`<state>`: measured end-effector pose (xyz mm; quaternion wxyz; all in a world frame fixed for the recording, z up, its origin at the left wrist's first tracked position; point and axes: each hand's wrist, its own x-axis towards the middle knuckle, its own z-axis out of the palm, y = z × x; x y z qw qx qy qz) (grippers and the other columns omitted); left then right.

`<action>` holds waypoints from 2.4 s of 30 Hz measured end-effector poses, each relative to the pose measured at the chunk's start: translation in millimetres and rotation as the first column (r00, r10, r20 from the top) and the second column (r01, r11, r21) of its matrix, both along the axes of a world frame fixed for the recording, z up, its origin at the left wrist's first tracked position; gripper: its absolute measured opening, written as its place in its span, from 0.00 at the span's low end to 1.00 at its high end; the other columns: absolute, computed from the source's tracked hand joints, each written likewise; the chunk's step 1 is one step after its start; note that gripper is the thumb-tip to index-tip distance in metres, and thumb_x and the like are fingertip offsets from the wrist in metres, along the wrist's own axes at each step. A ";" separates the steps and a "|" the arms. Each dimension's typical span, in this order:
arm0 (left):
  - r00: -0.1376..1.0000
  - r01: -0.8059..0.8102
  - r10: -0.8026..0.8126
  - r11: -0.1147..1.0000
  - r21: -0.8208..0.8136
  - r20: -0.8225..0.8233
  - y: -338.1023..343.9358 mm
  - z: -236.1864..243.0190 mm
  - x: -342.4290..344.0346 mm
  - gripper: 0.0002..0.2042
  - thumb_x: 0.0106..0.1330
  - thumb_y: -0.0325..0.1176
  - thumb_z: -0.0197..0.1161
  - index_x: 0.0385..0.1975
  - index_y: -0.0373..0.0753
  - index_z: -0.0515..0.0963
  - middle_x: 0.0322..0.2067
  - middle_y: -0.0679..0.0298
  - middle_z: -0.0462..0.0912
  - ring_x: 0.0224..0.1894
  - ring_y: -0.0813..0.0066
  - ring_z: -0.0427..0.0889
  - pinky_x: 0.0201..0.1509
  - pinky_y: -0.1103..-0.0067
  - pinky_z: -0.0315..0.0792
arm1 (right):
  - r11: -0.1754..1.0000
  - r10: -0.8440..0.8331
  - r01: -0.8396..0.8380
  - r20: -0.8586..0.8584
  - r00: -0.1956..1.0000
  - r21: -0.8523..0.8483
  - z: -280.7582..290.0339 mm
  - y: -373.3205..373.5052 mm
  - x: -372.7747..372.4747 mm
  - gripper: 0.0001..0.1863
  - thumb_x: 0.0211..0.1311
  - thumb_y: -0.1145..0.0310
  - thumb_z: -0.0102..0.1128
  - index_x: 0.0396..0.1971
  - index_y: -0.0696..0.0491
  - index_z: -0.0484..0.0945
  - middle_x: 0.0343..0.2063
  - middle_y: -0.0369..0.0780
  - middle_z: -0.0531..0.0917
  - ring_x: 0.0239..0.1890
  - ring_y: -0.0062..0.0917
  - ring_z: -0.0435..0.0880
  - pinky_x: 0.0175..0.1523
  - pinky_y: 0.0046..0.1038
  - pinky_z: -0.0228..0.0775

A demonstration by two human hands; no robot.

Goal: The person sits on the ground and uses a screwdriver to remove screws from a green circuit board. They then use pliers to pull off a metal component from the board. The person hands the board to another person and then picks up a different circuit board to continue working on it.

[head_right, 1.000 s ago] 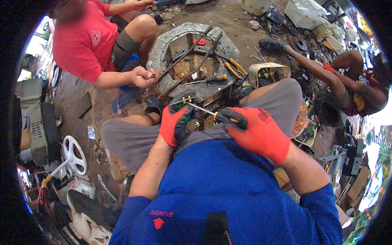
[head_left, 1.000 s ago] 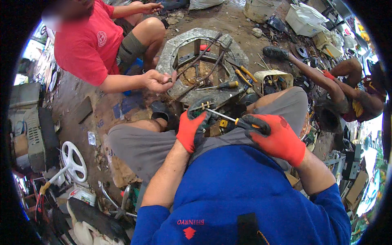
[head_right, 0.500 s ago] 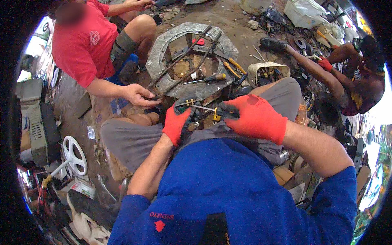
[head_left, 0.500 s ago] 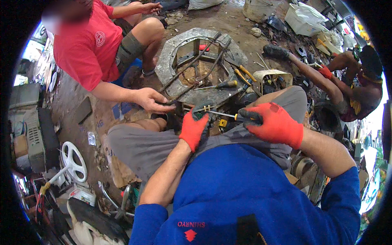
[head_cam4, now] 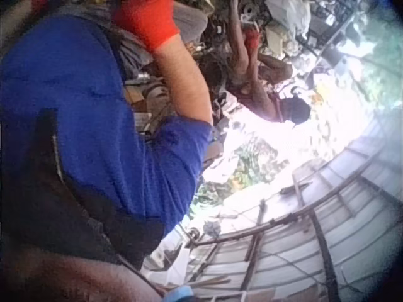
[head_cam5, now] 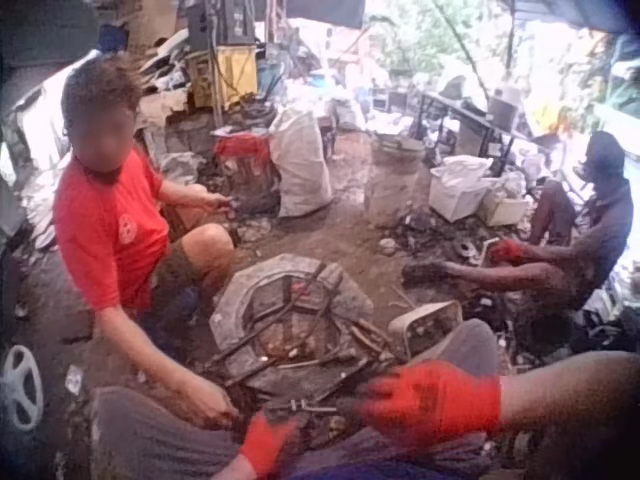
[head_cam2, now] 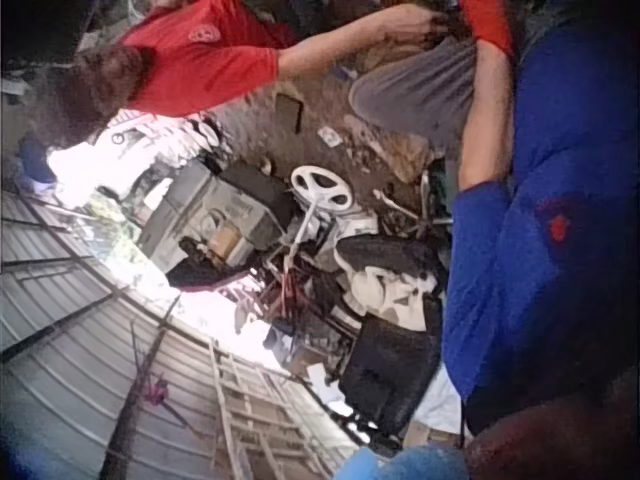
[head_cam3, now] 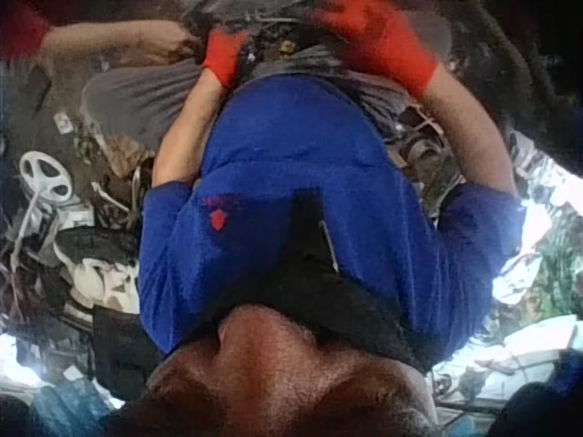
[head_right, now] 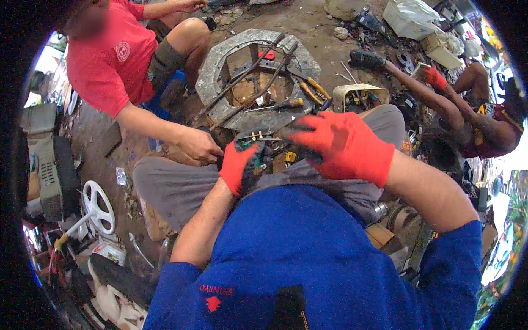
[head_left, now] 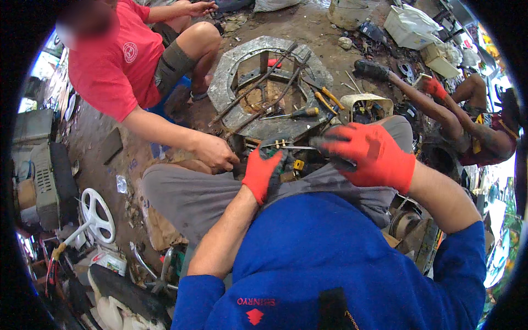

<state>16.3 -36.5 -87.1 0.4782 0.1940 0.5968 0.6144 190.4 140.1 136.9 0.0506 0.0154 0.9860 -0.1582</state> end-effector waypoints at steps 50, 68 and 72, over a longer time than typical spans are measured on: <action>0.752 -0.060 -0.122 0.966 0.252 0.648 17.9 59.3 4.3 0.30 0.77 0.59 0.34 0.62 0.44 0.71 0.53 0.63 0.82 0.48 0.72 0.84 0.50 0.71 0.81 | 0.863 -0.483 0.438 -0.155 0.862 -0.253 2.2 -8.0 -24.9 0.27 0.53 0.75 0.65 0.56 0.58 0.70 0.49 0.48 0.77 0.55 0.43 0.78 0.57 0.34 0.72; 0.701 -0.131 0.018 0.986 0.104 0.713 14.8 43.7 -0.1 0.26 0.76 0.57 0.43 0.52 0.41 0.76 0.39 0.61 0.84 0.35 0.68 0.83 0.37 0.74 0.79 | 0.778 -0.605 0.535 -0.163 0.779 -0.329 -12.0 -4.8 -17.6 0.27 0.62 0.53 0.61 0.54 0.56 0.70 0.37 0.53 0.84 0.43 0.49 0.83 0.49 0.44 0.75; 0.798 -0.139 0.049 0.985 0.104 0.601 14.9 51.4 3.1 0.24 0.76 0.54 0.43 0.52 0.41 0.75 0.41 0.60 0.85 0.37 0.69 0.83 0.40 0.73 0.80 | 0.869 -0.470 0.373 -0.307 0.828 -0.327 -23.4 3.7 -7.0 0.32 0.61 0.52 0.60 0.59 0.56 0.66 0.44 0.54 0.81 0.50 0.48 0.80 0.55 0.41 0.72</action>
